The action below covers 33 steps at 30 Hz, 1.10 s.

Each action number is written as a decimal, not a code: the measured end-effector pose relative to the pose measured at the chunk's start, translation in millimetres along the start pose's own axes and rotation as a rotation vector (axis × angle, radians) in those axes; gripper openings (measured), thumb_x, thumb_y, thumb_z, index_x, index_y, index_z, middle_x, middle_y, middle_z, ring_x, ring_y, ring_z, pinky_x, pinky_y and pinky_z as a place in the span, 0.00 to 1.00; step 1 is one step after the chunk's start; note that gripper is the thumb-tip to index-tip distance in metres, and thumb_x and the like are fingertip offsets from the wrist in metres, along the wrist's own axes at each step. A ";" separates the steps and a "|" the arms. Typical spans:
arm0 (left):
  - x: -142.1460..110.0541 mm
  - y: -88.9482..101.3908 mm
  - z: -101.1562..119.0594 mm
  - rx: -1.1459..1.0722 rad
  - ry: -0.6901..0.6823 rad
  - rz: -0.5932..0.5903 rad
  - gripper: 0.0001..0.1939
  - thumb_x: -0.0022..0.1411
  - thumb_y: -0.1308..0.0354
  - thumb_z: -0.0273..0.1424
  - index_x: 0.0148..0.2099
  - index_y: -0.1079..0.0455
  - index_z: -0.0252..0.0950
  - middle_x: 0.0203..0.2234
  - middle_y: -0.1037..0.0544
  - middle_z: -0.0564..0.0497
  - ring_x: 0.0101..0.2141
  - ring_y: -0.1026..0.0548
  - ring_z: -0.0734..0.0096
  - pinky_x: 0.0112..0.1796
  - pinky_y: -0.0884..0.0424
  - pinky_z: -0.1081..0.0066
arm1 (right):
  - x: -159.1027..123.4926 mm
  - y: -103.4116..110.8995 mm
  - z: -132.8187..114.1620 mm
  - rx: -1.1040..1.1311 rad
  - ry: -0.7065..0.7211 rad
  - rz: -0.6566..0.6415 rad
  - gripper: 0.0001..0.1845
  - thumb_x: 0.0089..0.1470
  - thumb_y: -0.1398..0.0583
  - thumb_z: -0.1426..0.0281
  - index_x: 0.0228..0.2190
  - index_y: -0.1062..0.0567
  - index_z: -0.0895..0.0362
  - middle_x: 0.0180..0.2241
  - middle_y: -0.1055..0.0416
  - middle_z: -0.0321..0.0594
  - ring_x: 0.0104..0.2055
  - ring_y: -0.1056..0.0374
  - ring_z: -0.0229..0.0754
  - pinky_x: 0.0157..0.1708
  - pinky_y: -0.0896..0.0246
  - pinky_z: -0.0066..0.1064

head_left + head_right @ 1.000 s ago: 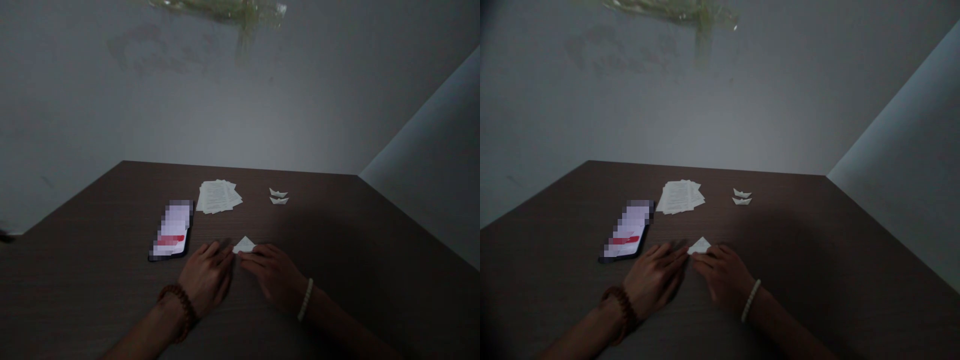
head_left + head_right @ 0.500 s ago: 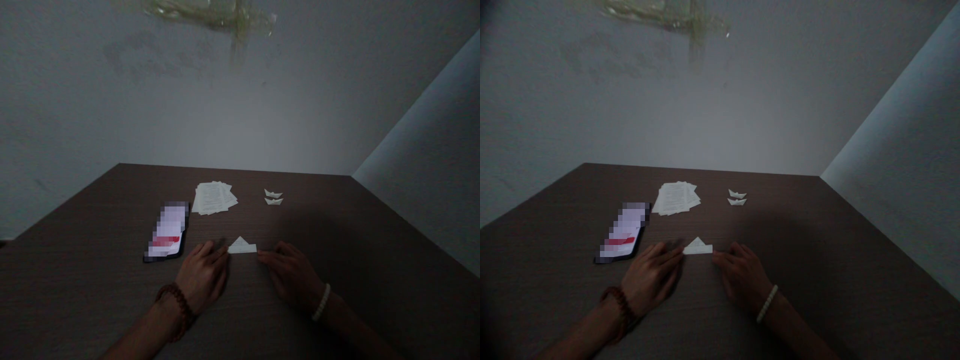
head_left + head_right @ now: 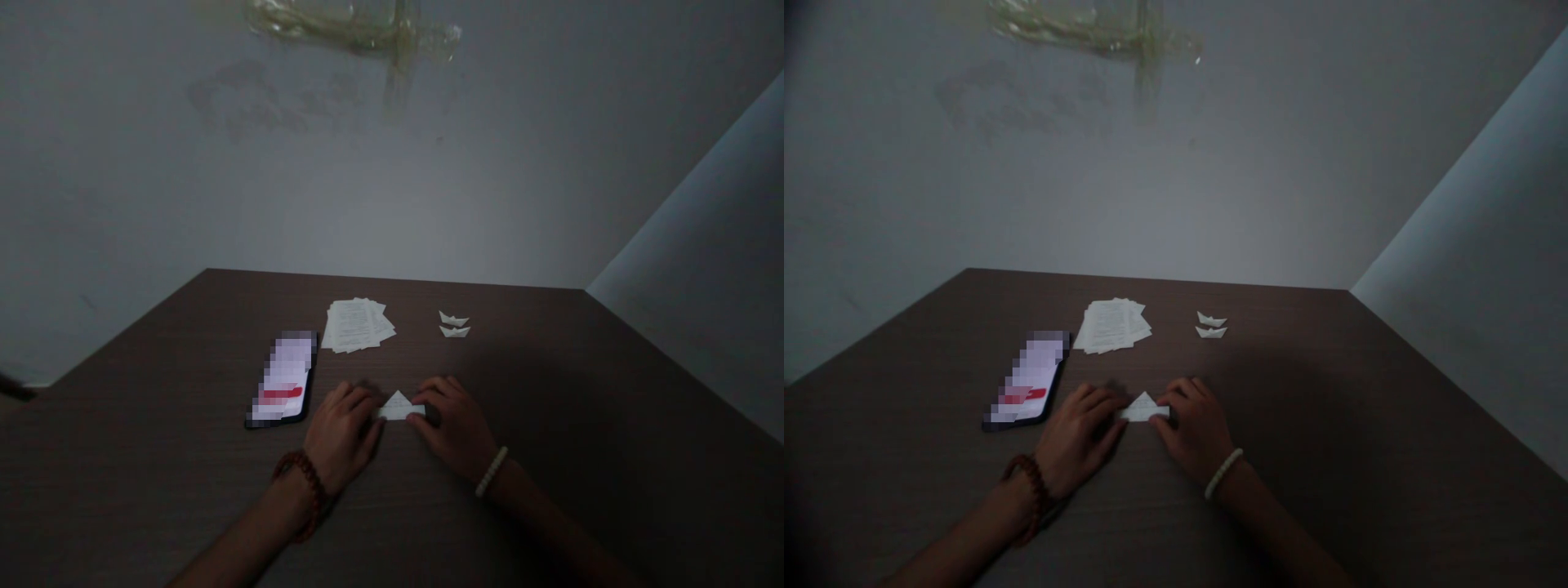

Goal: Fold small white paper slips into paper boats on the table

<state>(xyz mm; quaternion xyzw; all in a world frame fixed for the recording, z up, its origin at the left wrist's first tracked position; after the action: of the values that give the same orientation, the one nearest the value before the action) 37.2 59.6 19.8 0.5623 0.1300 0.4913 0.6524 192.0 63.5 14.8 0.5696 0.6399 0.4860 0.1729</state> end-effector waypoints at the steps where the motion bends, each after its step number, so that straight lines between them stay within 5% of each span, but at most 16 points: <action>1: -0.1 -0.2 -0.3 -0.005 0.003 -0.002 0.11 0.60 0.46 0.27 0.44 0.28 0.34 0.38 0.25 0.45 0.40 0.33 0.59 0.40 0.32 0.60 | -0.2 -0.3 0.8 0.015 -0.002 0.007 0.07 0.49 0.35 0.71 0.33 0.25 0.55 0.37 0.31 0.40 0.41 0.36 0.44 0.43 0.40 0.37; 16: -2.1 5.6 4.9 -0.066 -0.076 0.028 0.08 0.60 0.48 0.25 0.34 0.27 0.35 0.33 0.26 0.46 0.36 0.34 0.62 0.36 0.34 0.62 | -1.7 5.7 0.2 0.114 0.090 0.062 0.06 0.50 0.38 0.79 0.26 0.27 0.57 0.31 0.32 0.38 0.37 0.37 0.42 0.37 0.41 0.33; 27: -3.9 2.1 6.5 -0.048 -0.095 -0.003 0.10 0.61 0.49 0.27 0.37 0.26 0.36 0.34 0.27 0.45 0.37 0.34 0.62 0.37 0.34 0.62 | -7.7 4.8 -19.0 -0.099 0.287 0.008 0.12 0.53 0.41 0.77 0.41 0.28 0.55 0.39 0.31 0.42 0.41 0.38 0.44 0.42 0.41 0.36; 33: -4.3 1.5 4.8 -0.040 -0.089 -0.021 0.08 0.60 0.47 0.27 0.39 0.27 0.37 0.35 0.27 0.46 0.38 0.34 0.61 0.38 0.34 0.61 | -10.0 -8.8 -20.0 -0.100 0.366 -0.111 0.10 0.55 0.42 0.77 0.39 0.26 0.54 0.40 0.27 0.40 0.41 0.37 0.41 0.42 0.41 0.35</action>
<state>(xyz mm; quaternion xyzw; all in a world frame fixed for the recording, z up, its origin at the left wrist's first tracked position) 37.8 53.0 21.1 0.5690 0.0969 0.4613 0.6739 174.5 47.1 13.6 0.4264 0.6661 0.6023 0.1084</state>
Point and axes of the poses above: each hand's wrist, its own x-axis towards the middle knuckle, its own y-axis out of the back of the hand, z = x × y, the point moved 7 cm from there along x, towards the middle knuckle
